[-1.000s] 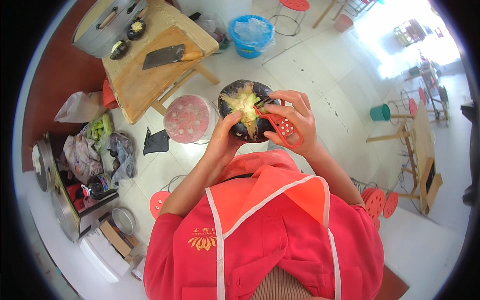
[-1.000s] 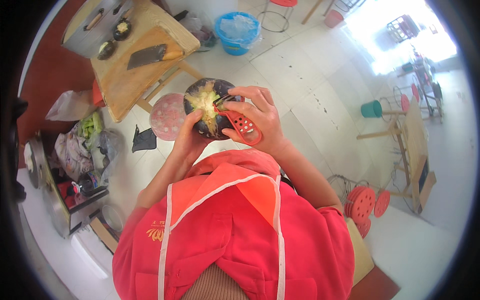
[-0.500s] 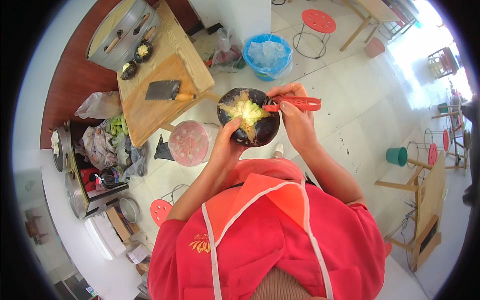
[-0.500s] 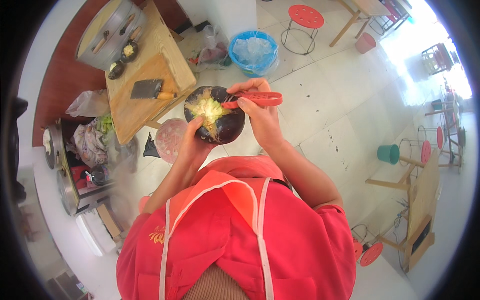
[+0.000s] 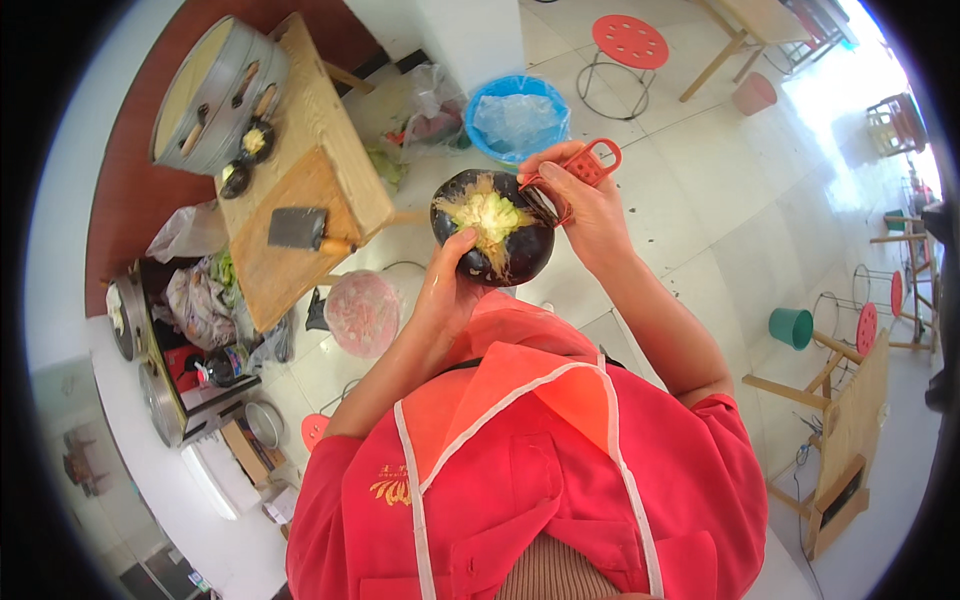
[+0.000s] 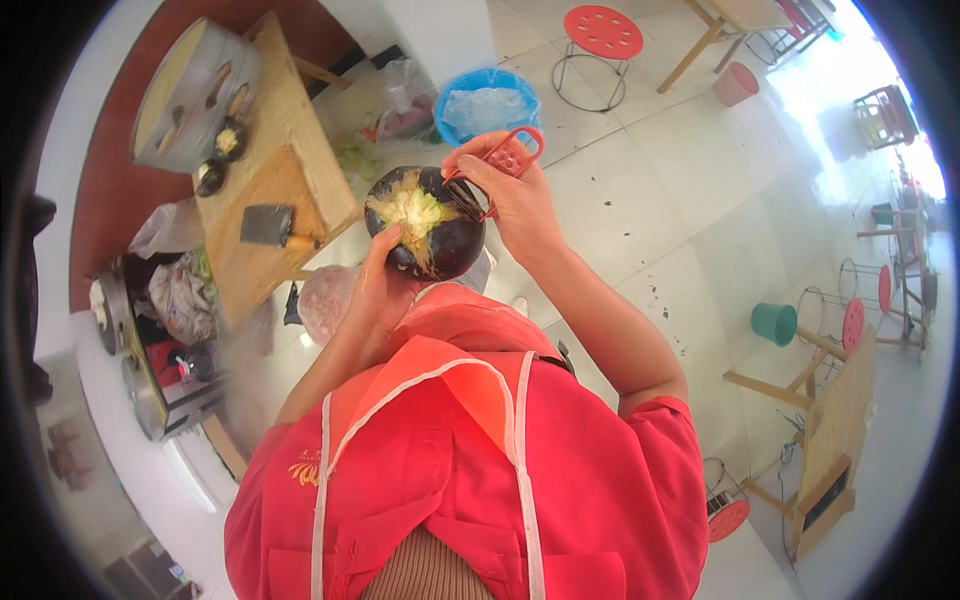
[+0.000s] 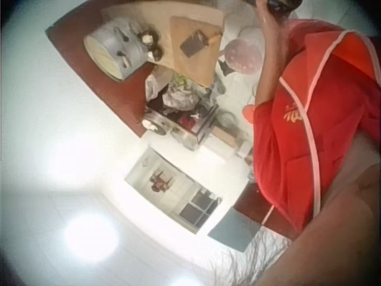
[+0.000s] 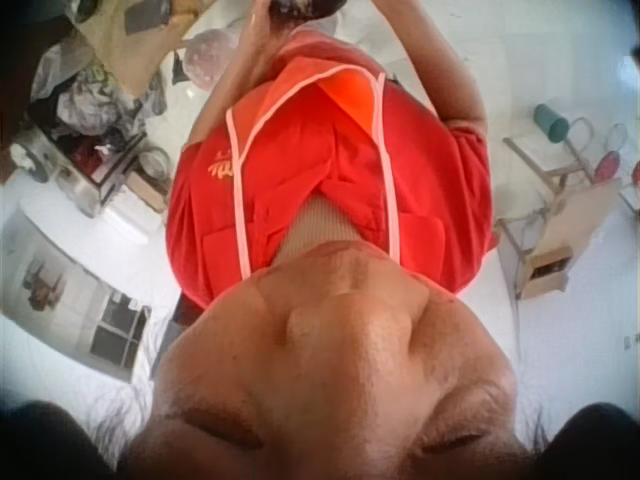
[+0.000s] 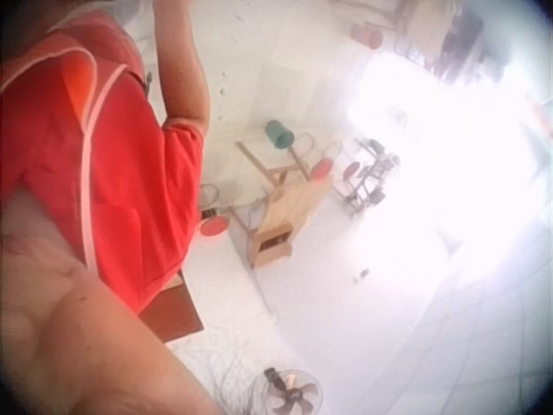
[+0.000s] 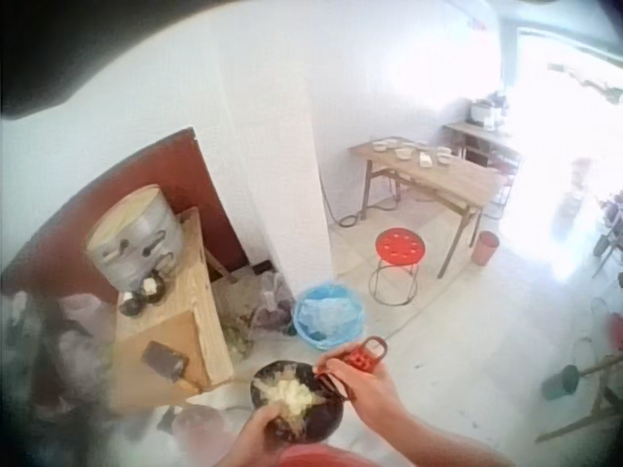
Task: The person washes several bowls and a pot in a double-basin sink, rinsing them under running water and placing them in the adjacent basin. Then the person moves to a wooden table and uses a red peeler to peel an eggplant over a blue bin, removing the skin in strips.
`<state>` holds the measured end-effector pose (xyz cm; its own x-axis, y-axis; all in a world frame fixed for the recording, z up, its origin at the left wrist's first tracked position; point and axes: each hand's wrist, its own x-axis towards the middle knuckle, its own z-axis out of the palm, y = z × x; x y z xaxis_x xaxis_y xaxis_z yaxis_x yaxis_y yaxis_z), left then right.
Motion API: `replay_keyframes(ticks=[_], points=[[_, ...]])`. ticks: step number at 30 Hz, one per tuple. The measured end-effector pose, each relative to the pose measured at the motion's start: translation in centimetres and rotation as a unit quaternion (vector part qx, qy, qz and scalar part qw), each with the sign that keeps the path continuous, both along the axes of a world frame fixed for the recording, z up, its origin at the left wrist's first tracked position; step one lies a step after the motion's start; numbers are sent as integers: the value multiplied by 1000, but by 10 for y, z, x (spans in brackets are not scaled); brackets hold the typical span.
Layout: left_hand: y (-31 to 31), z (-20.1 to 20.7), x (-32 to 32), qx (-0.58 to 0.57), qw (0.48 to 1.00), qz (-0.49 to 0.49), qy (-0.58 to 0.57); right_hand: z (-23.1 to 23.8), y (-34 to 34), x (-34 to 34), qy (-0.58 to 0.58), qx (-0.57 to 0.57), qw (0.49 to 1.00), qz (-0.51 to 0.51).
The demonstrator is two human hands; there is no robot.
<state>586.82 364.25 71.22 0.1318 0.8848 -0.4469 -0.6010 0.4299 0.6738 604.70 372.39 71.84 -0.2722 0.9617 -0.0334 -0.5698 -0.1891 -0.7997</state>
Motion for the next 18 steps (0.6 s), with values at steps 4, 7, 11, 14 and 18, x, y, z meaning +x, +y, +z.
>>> replay_keyframes(ticks=[4, 7, 11, 14, 18], points=[[60, -14, 6, 1, 999, -25, -30, 0, 56, 2, -53, 8, 998, -19], [111, -15, 3, 6, 999, -22, -23, 10, 107, -2, -122, 0, 992, -26], [168, -6, -9, 37, 999, -4, 26, 27, 156, -19, -163, -12, 986, 37], [209, 3, -16, 65, 996, 59, -6, 35, 185, -40, -237, 118, 964, -12], [249, 13, -20, 93, 990, 99, 31, 37, 216, -66, -242, 117, 957, -104]])
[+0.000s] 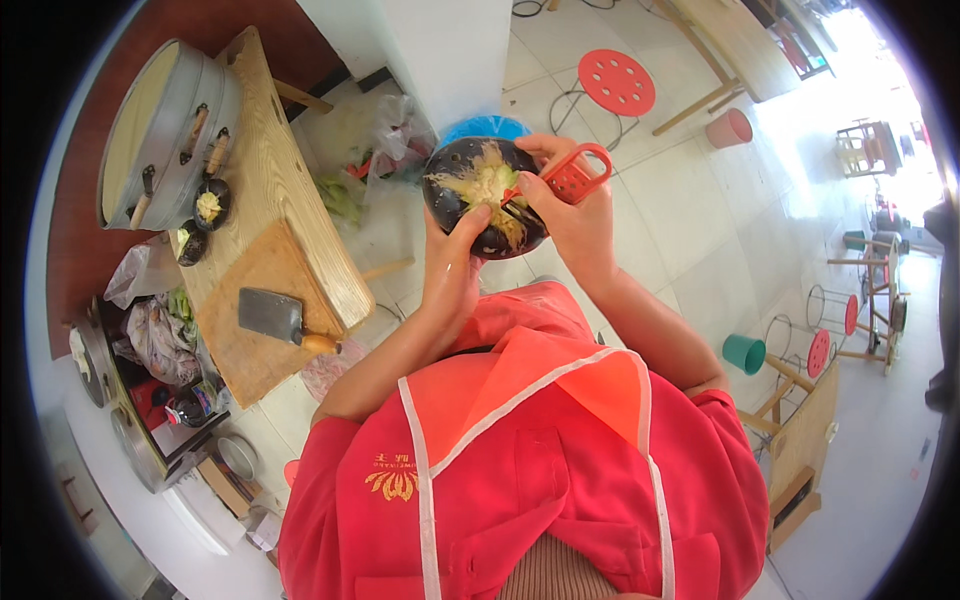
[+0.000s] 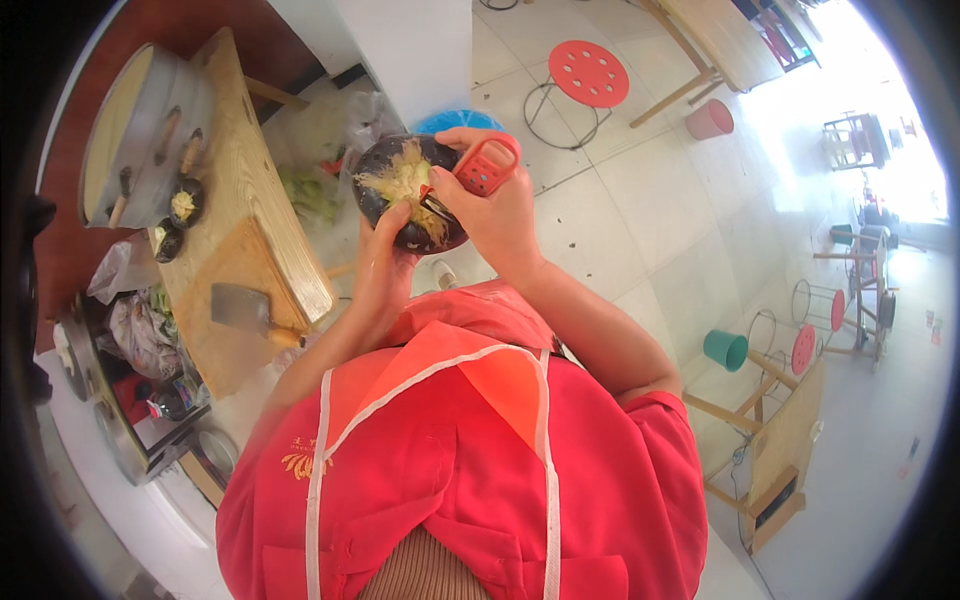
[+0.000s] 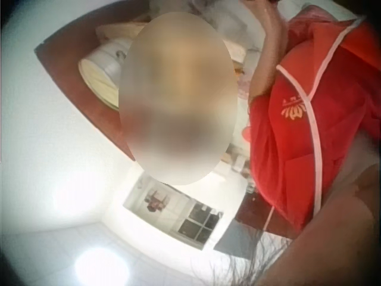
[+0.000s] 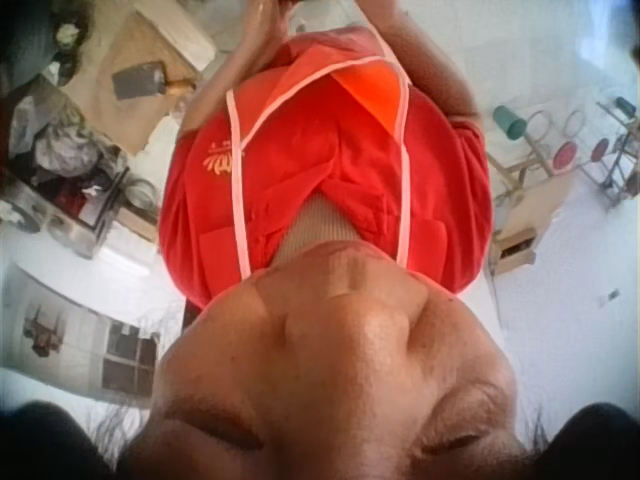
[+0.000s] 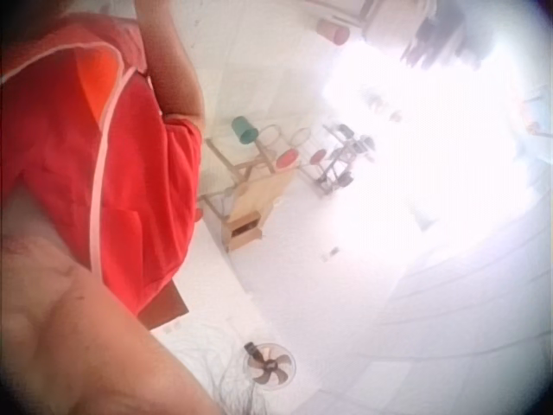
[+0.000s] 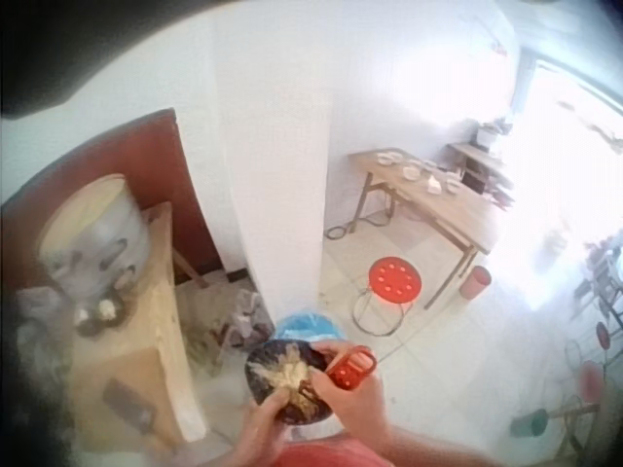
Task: The person washes several bowls and a pot in a double-basin sink, rinsing them under running water and placing them in the adjacent basin. Then the person moves to a wooden table and uses a red peeler to peel an eggplant over a blue bin, removing the skin in strips.
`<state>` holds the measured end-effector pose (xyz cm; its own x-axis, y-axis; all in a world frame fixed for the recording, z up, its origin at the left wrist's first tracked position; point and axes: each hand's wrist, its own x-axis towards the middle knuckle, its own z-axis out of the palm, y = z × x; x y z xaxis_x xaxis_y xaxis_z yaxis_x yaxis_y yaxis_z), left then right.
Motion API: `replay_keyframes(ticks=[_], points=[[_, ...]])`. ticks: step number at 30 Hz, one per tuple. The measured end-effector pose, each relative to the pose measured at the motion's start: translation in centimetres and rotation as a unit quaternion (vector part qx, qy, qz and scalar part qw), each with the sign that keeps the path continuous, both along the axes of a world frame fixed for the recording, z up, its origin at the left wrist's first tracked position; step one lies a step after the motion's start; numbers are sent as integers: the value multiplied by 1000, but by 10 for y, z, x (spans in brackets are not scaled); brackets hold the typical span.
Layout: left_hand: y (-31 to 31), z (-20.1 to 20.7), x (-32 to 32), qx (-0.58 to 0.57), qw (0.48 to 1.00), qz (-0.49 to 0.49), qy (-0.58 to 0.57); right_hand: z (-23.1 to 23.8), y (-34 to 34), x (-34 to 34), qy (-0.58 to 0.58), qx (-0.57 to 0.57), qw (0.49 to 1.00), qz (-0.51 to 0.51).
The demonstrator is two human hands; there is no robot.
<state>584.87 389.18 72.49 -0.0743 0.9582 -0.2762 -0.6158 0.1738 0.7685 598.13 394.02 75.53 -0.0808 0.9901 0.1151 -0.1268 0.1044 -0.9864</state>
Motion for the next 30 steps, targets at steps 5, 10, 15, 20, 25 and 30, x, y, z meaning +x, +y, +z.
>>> replay_keyframes(ticks=[5, 10, 15, 20, 25, 30], points=[[47, 2, -4, 15, 996, 84, 4, -7, 45, -23, 33, 25, 998, -40], [84, 4, 4, 23, 979, 201, 40, -5, 104, -18, -6, 65, 995, 78], [115, 18, 17, 18, 971, 230, 56, 7, 165, -2, 15, 43, 977, 208], [133, 24, 34, 26, 969, 247, 19, 15, 202, 6, -17, 15, 963, 268], [143, 16, 47, 21, 959, 284, 8, 18, 210, 12, -30, -16, 961, 276], [151, 7, 43, -11, 953, 297, 52, 12, 193, -8, 5, -56, 978, 199]])
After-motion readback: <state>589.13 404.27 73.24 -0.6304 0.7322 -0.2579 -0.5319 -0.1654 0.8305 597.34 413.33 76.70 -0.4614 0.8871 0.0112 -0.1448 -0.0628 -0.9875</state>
